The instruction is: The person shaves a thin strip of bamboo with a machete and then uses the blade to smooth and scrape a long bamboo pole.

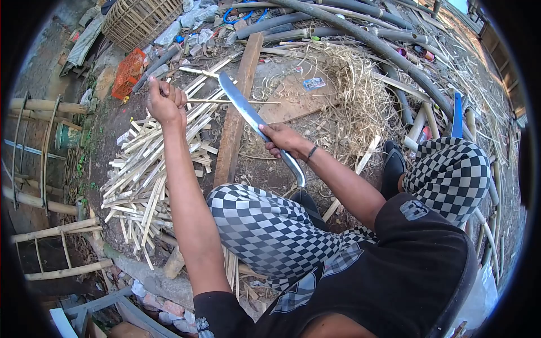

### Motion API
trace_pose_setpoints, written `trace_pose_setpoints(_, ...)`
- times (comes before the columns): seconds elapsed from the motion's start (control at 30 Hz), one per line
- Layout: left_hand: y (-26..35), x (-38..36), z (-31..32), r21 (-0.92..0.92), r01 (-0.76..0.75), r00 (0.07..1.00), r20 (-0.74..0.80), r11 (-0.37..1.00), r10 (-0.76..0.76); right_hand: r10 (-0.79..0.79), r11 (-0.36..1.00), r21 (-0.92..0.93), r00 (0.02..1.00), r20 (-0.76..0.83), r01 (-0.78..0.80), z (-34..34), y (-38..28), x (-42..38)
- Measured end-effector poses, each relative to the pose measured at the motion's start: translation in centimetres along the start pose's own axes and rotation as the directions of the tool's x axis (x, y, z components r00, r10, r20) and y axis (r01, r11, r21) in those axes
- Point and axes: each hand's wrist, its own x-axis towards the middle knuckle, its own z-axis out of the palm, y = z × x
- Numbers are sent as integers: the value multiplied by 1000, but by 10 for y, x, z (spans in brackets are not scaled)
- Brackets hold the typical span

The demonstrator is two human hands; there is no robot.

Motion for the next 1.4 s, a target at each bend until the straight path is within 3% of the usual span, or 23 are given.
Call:
trace_pose_setpoints(0.03, 0, -1, -2, -4, 7, 1000, -2, 1000, -7, -5, 1000, -3, 1000, 8, 5, -5, 8, 7)
trace_pose_setpoints(0.13, -1, -4, -3, -14, 23, 999, 38, 1000, -23, 113, 948, 315, 975, -193, -47, -14, 29, 23)
trace_pose_setpoints(0.3, 4, -3, 0, -49, 77, 934, 352, 996, -55, 48, 965, 263, 980, -192, 4, -11, 33, 6)
trace_pose_setpoints(0.37, 4, -2, 6, -60, 86, 930, 362, 994, -58, -68, 986, 129, 962, -264, 105, -12, 30, -1)
trace_pose_setpoints(0.43, 5, -4, 20, 9, 56, 978, 201, 998, -57, -157, 983, 44, 938, -311, 179, -9, 24, -8)
trace_pose_setpoints(0.5, 5, -7, 33, 4, 46, 986, 162, 999, -46, -364, 901, -371, 857, -366, 224, -2, 12, -19)
trace_pose_setpoints(0.53, 4, -10, 41, 40, 3, 998, 68, 999, -6, -458, 845, -456, 816, -352, 277, 5, 3, -21)
trace_pose_setpoints(0.57, 3, -15, 50, 80, -35, 999, -26, 996, 37, -454, 847, -456, 816, -357, 272, 13, -6, -22)
trace_pose_setpoints(0.63, 1, -20, 62, 97, -69, 994, -80, 993, 77, -686, 613, -686, 696, -215, 392, 35, -28, -27)
trace_pose_setpoints(0.67, -1, -22, 66, 126, -105, 987, -110, 986, 119, -683, 618, -686, 696, -224, 386, 47, -39, -33)
trace_pose_setpoints(0.73, -3, -27, 76, 155, -152, 973, -151, 976, 175, -737, 491, -786, 661, -145, 375, 65, -58, -40)
trace_pose_setpoints(0.83, -9, -27, 73, 166, -179, 963, -172, 970, 207, -690, 563, -780, 674, -262, 274, 62, -41, -9)
trace_pose_setpoints(0.9, -5, -20, 66, 166, -182, 964, -165, 969, 209, -697, 589, -750, 660, -283, 301, 58, -40, 8)
trace_pose_setpoints(0.97, -2, -18, 60, 207, -124, 925, -331, 970, 189, -699, 455, -855, 694, -170, 249, 66, -48, 9)
trace_pose_setpoints(1.0, -4, -18, 56, 200, -140, 927, -319, 970, 199, -638, 467, -850, 758, -133, 244, 70, -64, -10)
trace_pose_setpoints(1.17, -4, -22, 51, 198, -153, 944, -261, 968, 203, -650, 528, -811, 734, -195, 253, 62, -43, 14)
trace_pose_setpoints(1.23, -6, -7, 35, 253, -141, 903, -363, 957, 229, -670, 515, -825, 709, -219, 232, 69, -50, 27)
trace_pose_setpoints(1.27, -7, 1, 24, 177, -122, 894, -408, 977, 185, -680, 469, -852, 710, -182, 231, 72, -54, 28)
trace_pose_setpoints(1.3, -7, 0, 25, 178, -122, 899, -398, 977, 184, -683, 474, -850, 705, -190, 231, 74, -61, 19)
trace_pose_setpoints(1.37, -7, -5, 24, 206, -133, 904, -375, 969, 204, -676, 362, -893, 735, -54, 268, 76, -67, 2)
trace_pose_setpoints(1.4, -7, -6, 26, 198, -117, 908, -376, 973, 186, -661, 384, -892, 746, -84, 239, 73, -56, 13)
